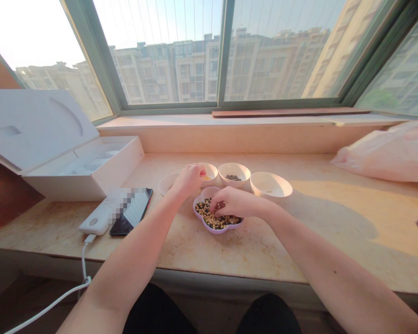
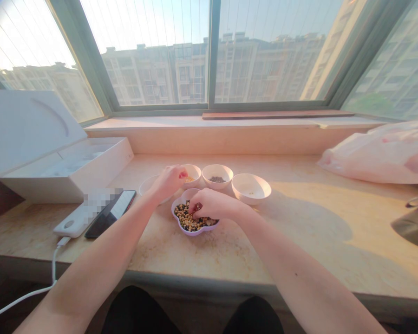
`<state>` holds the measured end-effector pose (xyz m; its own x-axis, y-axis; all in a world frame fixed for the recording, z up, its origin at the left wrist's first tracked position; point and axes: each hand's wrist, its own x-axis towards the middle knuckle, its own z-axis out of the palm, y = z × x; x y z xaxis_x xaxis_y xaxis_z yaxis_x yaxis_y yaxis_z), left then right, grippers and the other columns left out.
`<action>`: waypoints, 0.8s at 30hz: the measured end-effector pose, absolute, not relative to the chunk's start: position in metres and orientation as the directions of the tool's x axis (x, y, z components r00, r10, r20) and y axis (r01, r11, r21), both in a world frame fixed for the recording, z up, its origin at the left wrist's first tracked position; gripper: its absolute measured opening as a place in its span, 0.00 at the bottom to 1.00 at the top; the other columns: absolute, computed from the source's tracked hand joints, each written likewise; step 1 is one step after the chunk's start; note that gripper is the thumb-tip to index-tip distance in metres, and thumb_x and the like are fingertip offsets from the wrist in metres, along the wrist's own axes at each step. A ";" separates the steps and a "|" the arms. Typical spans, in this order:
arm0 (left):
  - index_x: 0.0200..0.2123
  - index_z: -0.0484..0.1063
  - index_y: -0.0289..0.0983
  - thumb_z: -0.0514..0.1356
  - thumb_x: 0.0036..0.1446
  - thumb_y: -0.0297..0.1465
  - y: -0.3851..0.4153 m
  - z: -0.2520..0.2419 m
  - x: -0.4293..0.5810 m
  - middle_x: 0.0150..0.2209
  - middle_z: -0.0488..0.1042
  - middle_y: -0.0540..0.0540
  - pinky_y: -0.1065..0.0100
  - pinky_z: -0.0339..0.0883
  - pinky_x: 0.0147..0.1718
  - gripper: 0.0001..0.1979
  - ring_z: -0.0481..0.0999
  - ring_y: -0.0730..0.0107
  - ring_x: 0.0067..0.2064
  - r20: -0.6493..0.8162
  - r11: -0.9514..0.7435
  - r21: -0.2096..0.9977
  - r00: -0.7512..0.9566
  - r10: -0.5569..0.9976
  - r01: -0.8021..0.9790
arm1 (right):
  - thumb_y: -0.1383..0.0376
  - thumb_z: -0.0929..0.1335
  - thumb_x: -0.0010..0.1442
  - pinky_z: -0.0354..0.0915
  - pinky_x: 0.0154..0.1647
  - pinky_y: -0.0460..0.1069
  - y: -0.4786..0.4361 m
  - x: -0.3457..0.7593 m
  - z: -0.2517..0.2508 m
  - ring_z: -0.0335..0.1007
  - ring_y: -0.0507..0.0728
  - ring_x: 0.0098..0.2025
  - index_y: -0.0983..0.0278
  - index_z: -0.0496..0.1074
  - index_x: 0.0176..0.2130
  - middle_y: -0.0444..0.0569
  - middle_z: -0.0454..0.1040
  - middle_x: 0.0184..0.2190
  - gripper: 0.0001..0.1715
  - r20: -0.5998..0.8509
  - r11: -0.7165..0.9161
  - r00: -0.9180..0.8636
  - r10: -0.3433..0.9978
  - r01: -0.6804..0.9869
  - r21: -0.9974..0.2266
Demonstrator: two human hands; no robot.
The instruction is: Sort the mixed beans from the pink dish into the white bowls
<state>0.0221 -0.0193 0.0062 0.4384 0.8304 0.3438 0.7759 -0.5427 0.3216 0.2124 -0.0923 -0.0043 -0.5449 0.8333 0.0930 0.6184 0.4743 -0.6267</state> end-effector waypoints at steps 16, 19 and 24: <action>0.29 0.77 0.35 0.58 0.57 0.25 -0.037 0.021 0.024 0.29 0.77 0.47 0.68 0.62 0.36 0.08 0.70 0.70 0.32 0.330 -0.589 0.471 0.488 0.808 0.657 | 0.67 0.72 0.57 0.67 0.34 0.50 -0.093 0.209 0.007 0.75 0.57 0.34 0.58 0.82 0.32 0.46 0.82 0.32 0.07 0.055 0.499 -0.595 0.802 0.616 -0.610; 0.29 0.76 0.34 0.60 0.56 0.25 -0.038 0.018 0.026 0.28 0.75 0.49 0.69 0.64 0.35 0.05 0.71 0.71 0.32 0.272 -0.538 0.620 0.486 0.830 0.571 | 0.65 0.70 0.61 0.67 0.36 0.50 -0.090 0.211 0.007 0.75 0.56 0.33 0.59 0.82 0.34 0.46 0.82 0.32 0.08 0.163 0.504 -0.522 0.837 0.620 -0.601; 0.37 0.76 0.33 0.61 0.59 0.30 -0.045 0.018 0.030 0.34 0.78 0.45 0.68 0.71 0.38 0.06 0.77 0.71 0.35 0.025 -0.217 0.945 0.605 0.796 0.246 | 0.60 0.71 0.63 0.64 0.33 0.49 -0.086 0.214 0.011 0.73 0.54 0.30 0.61 0.84 0.39 0.46 0.80 0.28 0.11 0.292 0.444 -0.335 0.896 0.636 -0.631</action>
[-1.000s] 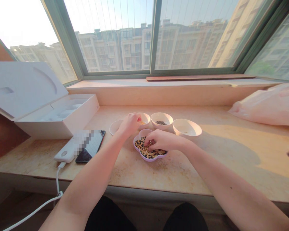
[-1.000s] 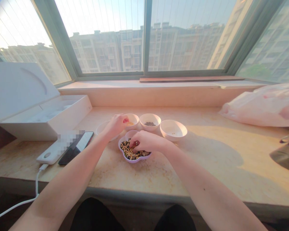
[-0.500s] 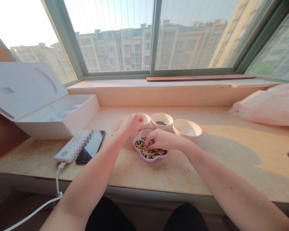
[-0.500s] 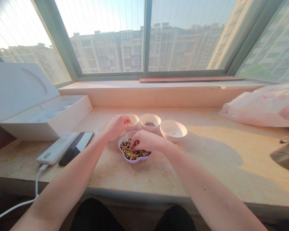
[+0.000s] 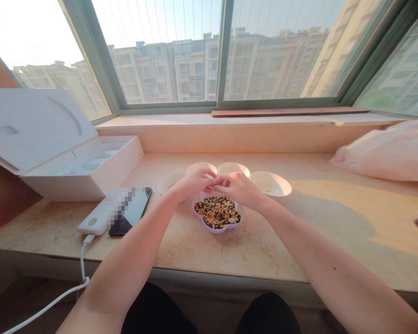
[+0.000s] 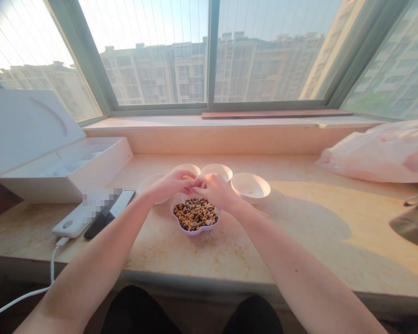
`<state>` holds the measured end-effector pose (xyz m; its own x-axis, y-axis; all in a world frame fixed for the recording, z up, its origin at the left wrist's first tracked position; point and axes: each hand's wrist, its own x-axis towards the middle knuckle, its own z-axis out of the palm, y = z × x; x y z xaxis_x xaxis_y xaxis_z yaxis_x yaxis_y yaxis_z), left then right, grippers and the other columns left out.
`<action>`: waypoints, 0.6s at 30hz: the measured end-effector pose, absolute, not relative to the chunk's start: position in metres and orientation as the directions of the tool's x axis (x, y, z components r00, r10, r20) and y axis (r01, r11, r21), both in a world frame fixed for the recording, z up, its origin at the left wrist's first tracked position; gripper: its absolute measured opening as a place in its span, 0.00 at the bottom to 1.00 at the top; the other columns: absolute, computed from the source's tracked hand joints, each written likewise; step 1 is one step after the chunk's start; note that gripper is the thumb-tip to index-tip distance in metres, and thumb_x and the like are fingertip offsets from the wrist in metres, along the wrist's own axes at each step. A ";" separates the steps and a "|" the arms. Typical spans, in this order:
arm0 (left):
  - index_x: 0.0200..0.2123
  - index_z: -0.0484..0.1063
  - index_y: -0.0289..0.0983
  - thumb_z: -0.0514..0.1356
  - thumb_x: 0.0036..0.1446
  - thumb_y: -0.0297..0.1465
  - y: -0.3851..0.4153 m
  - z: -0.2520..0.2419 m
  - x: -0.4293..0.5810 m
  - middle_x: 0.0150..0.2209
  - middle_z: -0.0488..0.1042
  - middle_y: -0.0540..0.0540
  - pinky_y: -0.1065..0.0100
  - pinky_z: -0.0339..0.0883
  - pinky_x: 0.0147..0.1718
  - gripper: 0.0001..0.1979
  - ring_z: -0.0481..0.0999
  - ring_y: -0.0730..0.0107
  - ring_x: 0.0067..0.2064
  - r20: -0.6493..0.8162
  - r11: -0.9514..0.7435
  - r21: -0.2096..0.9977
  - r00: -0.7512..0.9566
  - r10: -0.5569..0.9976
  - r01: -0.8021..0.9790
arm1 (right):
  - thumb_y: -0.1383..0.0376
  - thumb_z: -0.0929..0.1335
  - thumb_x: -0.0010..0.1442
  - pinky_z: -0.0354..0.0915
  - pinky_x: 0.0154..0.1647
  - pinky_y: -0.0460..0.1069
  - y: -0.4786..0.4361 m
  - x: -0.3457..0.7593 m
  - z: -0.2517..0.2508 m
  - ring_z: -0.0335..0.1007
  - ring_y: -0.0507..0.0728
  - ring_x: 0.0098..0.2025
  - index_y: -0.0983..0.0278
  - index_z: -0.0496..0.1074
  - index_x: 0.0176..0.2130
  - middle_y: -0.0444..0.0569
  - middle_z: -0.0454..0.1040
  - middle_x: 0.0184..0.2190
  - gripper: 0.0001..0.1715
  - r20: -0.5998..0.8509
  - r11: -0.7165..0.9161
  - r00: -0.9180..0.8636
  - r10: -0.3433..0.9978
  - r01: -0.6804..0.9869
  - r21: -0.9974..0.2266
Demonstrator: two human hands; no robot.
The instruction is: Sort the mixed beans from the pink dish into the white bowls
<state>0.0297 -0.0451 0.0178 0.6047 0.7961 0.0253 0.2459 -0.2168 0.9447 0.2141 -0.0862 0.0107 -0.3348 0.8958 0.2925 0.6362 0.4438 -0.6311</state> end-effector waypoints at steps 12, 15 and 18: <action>0.38 0.77 0.32 0.64 0.57 0.28 -0.048 0.021 0.029 0.33 0.77 0.45 0.69 0.72 0.40 0.06 0.77 0.74 0.35 -0.054 -0.057 0.986 0.634 0.771 0.154 | 0.58 0.74 0.60 0.67 0.34 0.49 -0.084 0.212 0.006 0.75 0.55 0.32 0.63 0.82 0.40 0.47 0.80 0.30 0.12 0.322 0.352 -0.177 0.930 0.681 -0.642; 0.38 0.77 0.33 0.62 0.56 0.26 -0.040 0.016 0.028 0.32 0.78 0.46 0.69 0.72 0.39 0.06 0.77 0.71 0.35 0.012 -0.200 0.927 0.509 0.860 0.318 | 0.60 0.75 0.59 0.68 0.37 0.50 -0.086 0.211 0.006 0.77 0.57 0.36 0.63 0.82 0.39 0.49 0.82 0.33 0.10 0.294 0.334 -0.187 0.937 0.725 -0.603; 0.39 0.79 0.34 0.60 0.55 0.23 -0.032 0.012 0.027 0.37 0.81 0.43 0.67 0.71 0.42 0.09 0.79 0.66 0.40 0.175 -0.347 0.738 0.333 0.927 0.579 | 0.68 0.71 0.60 0.69 0.40 0.50 -0.087 0.209 0.004 0.78 0.57 0.37 0.61 0.82 0.34 0.49 0.83 0.33 0.07 0.228 0.398 -0.325 0.918 0.761 -0.513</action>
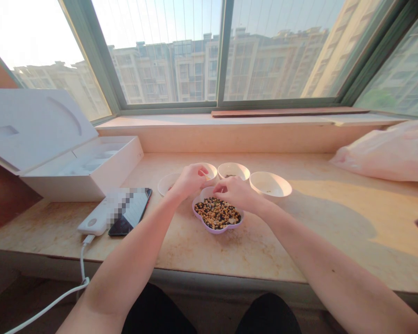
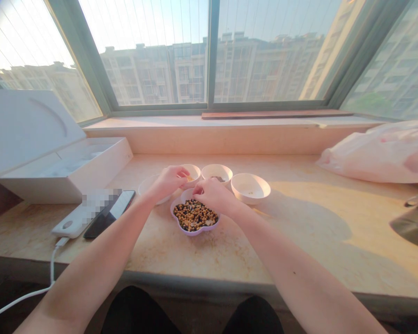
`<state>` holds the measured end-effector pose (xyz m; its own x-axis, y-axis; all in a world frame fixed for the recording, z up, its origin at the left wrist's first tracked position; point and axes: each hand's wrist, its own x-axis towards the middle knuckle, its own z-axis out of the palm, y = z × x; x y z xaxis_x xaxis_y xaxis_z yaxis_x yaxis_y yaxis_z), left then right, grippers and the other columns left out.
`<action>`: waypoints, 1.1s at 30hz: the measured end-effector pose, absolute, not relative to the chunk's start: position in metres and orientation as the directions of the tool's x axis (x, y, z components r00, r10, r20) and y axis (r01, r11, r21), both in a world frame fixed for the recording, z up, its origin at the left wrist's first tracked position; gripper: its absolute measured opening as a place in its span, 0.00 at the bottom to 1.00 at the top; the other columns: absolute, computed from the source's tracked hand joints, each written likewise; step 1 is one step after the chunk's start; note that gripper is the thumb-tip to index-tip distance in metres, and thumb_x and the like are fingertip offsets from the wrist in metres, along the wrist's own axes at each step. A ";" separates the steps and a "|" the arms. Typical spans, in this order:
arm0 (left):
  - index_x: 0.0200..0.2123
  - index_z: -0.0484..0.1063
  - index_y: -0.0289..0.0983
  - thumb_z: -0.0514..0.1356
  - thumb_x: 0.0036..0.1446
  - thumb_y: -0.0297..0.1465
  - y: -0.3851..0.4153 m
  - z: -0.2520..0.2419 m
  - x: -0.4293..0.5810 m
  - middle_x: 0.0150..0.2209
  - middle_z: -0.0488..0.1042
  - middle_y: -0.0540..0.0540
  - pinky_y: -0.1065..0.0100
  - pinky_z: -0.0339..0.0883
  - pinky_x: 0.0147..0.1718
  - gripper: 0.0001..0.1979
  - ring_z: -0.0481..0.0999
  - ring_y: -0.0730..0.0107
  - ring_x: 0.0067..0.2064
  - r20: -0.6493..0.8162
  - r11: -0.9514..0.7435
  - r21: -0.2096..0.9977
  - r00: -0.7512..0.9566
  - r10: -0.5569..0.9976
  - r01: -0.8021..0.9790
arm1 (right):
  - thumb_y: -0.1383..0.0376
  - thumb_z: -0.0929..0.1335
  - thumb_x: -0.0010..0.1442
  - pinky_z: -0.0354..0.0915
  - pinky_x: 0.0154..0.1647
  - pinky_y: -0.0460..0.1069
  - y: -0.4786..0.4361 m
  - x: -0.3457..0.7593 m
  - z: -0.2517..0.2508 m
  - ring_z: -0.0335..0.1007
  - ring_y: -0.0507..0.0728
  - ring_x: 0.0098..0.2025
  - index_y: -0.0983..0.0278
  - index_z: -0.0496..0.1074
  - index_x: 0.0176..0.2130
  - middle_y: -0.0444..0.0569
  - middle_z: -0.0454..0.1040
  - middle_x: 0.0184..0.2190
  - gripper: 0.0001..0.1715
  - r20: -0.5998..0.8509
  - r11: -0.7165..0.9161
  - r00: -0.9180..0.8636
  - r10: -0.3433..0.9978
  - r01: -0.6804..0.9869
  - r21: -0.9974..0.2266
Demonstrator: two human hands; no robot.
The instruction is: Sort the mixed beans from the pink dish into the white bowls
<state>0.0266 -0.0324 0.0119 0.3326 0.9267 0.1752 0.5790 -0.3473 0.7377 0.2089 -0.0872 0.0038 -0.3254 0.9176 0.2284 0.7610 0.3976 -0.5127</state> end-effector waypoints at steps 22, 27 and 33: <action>0.27 0.75 0.36 0.56 0.62 0.29 -0.020 0.005 0.019 0.30 0.79 0.40 0.62 0.63 0.40 0.12 0.74 0.60 0.35 0.270 -0.463 0.340 0.387 0.882 0.819 | 0.69 0.65 0.66 0.66 0.34 0.54 -0.089 0.199 -0.010 0.76 0.62 0.35 0.60 0.76 0.33 0.53 0.82 0.37 0.12 0.096 0.512 -0.507 0.857 0.812 -0.282; 0.29 0.76 0.35 0.54 0.62 0.26 -0.025 0.015 0.019 0.34 0.80 0.39 0.63 0.65 0.43 0.13 0.76 0.59 0.40 0.293 -0.495 0.346 0.410 0.864 0.797 | 0.67 0.64 0.70 0.66 0.40 0.52 -0.084 0.208 -0.002 0.75 0.60 0.41 0.61 0.73 0.35 0.52 0.80 0.39 0.11 0.160 0.509 -0.486 0.859 0.786 -0.351; 0.32 0.78 0.36 0.56 0.60 0.23 -0.047 0.030 0.024 0.36 0.79 0.43 0.65 0.65 0.47 0.11 0.75 0.62 0.41 0.251 -0.647 0.392 0.601 0.759 0.653 | 0.61 0.60 0.72 0.64 0.41 0.51 -0.067 0.241 0.013 0.73 0.59 0.40 0.61 0.71 0.35 0.52 0.78 0.39 0.16 0.256 0.353 -0.268 0.929 0.850 -0.391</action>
